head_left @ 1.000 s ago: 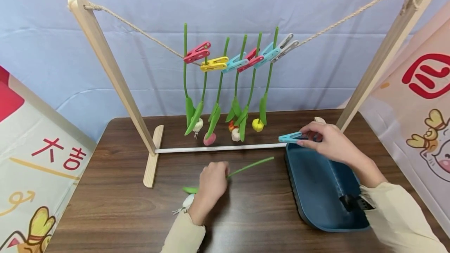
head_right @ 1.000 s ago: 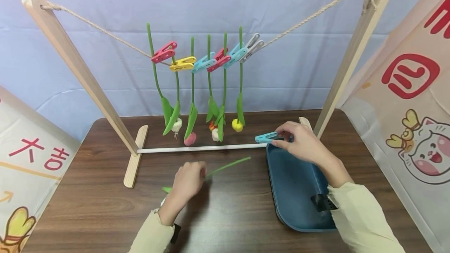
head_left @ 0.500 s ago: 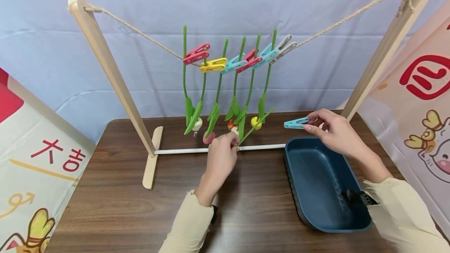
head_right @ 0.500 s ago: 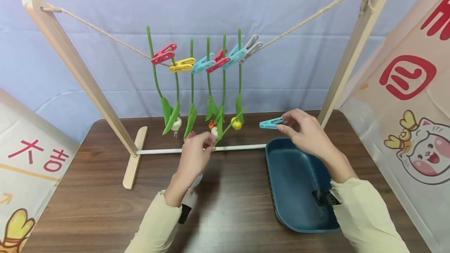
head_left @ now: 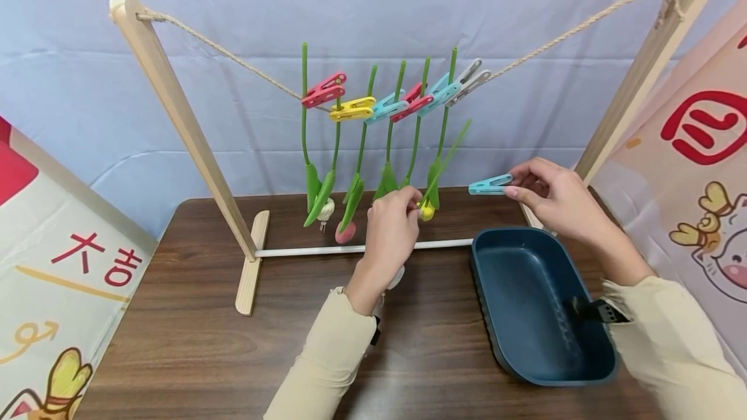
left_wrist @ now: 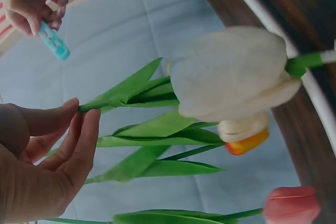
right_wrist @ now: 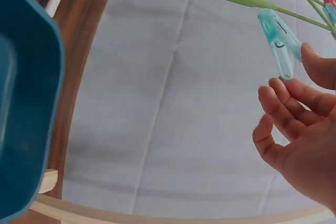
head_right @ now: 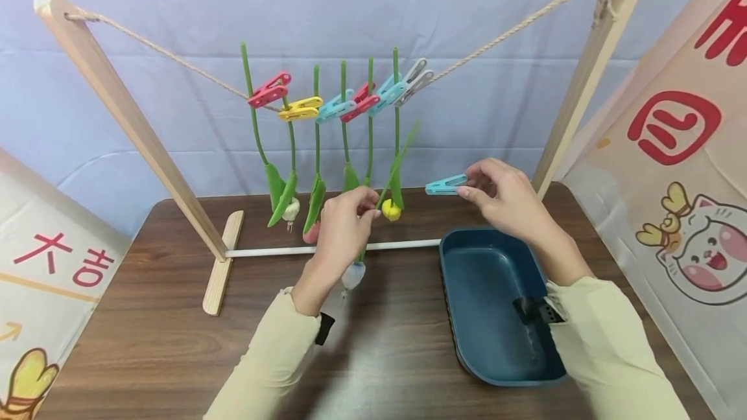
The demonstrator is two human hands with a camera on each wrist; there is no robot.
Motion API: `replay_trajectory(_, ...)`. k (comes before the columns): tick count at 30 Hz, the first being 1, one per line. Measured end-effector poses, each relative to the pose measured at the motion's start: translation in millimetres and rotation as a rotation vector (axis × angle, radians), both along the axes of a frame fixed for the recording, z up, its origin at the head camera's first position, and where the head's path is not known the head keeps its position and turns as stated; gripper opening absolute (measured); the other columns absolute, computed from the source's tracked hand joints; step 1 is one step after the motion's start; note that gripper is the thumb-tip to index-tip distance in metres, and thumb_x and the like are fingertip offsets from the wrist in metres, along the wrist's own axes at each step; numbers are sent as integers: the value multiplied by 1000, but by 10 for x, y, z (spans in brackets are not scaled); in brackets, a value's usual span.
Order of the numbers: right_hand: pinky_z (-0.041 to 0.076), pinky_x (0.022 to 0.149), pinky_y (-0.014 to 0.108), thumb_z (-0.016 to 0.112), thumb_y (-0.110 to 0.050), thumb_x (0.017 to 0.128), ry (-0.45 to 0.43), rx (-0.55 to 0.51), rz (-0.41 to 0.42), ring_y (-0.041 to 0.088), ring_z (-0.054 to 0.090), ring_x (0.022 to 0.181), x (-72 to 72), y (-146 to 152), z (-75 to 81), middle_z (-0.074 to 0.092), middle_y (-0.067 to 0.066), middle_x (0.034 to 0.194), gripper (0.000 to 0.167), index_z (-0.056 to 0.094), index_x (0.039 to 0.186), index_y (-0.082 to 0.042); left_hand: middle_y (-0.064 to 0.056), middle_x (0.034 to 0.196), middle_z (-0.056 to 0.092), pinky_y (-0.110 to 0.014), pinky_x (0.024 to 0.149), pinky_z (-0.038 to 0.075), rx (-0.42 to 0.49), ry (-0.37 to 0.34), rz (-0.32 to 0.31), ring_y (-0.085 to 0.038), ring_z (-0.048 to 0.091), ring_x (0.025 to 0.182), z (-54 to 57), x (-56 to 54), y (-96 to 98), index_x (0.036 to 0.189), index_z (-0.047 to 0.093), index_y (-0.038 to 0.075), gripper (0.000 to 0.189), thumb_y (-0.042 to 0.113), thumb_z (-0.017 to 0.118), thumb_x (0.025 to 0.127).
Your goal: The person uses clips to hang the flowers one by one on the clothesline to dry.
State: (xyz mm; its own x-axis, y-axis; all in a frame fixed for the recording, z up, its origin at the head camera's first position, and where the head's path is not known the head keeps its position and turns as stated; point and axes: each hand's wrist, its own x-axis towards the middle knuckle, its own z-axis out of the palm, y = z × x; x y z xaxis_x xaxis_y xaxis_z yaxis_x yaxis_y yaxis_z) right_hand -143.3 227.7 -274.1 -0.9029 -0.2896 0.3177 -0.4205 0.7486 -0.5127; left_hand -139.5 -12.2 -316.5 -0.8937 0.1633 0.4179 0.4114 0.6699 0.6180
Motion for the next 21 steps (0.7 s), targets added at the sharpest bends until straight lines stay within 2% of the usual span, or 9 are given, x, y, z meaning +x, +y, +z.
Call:
replay_trajectory(7, 29, 52, 20, 67, -4, 82, 158, 22, -28, 8, 38, 60, -63, -37, 157, 55, 3, 73, 7, 63, 88, -2, -4, 80, 66, -38, 69, 48, 4, 8, -2, -18, 62, 74, 131, -49, 62, 91, 67, 4, 10, 1, 66, 82)
replay_trajectory(12, 24, 54, 22, 70, 3, 76, 277, 15, -21, 8, 33, 60, -98, -90, 317, 49, 1, 69, 8, 63, 79, -1, -4, 79, 66, -35, 69, 48, 1, 19, 0, -18, 62, 74, 186, -70, 106, 92, 68, 4, 11, 2, 67, 81)
replay_trajectory(16, 23, 52, 22, 70, 4, 76, 329, 9, -34, 7, 30, 57, -124, -149, 480, 46, 2, 66, 8, 63, 77, 1, -4, 78, 65, -33, 67, 49, 6, 39, -4, -18, 62, 73, 228, -95, 138, 93, 68, 4, 11, 3, 66, 82)
replay_trajectory(21, 23, 52, 22, 69, -1, 78, 341, -18, -88, 8, 31, 58, -151, -186, 689, 46, -2, 65, 8, 63, 79, 4, -5, 78, 65, -33, 67, 49, 9, 63, -10, -18, 62, 73, 312, -145, 174, 94, 67, 3, 11, 3, 64, 83)
